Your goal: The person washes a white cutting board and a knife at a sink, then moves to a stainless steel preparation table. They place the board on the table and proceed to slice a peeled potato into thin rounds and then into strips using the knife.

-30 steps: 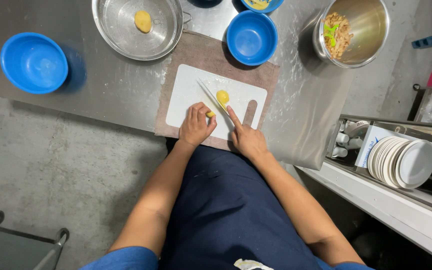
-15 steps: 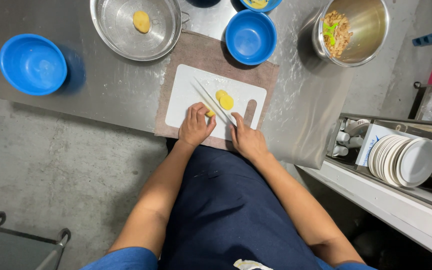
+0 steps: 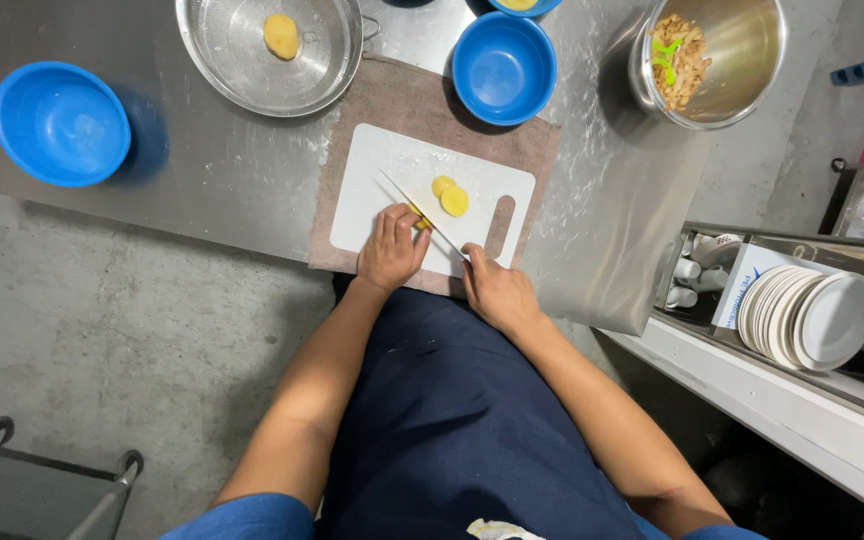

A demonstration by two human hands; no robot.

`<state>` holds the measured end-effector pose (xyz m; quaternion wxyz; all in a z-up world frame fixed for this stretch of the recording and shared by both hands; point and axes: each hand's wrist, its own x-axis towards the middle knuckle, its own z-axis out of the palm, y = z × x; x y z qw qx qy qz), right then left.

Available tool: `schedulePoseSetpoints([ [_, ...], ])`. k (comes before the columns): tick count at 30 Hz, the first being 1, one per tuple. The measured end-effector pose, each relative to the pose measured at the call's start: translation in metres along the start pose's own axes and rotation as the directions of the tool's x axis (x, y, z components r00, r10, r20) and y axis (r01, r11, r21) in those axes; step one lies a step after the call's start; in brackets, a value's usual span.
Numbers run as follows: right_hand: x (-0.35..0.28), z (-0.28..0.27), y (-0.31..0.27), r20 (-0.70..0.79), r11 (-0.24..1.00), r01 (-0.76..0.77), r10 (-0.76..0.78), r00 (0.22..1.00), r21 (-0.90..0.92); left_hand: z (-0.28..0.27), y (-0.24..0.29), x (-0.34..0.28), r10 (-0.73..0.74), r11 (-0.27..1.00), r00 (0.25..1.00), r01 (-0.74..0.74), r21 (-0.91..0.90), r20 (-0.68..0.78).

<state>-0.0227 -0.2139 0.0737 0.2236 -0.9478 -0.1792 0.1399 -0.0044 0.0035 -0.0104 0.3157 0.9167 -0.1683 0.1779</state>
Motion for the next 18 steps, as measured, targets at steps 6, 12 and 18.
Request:
schedulePoseSetpoints([
  [6, 0.001, 0.0, 0.0, 0.028, 1.0, -0.007, 0.008, 1.0, -0.019, 0.002, -0.001, -0.001, -0.019, 0.999, 1.0, 0.019, -0.033, 0.001],
  [12, -0.001, 0.002, 0.003, 0.025, 1.0, 0.005, -0.005, 1.0, -0.021, 0.0, 0.0, -0.001, -0.026, 0.999, 0.999, 0.027, -0.021, 0.033],
  [18, -0.002, 0.0, 0.004, -0.006, 0.999, -0.043, 0.043, 0.999, 0.016, -0.011, 0.006, 0.009, 0.0, 0.999, 1.0, 0.0, -0.04, 0.005],
])
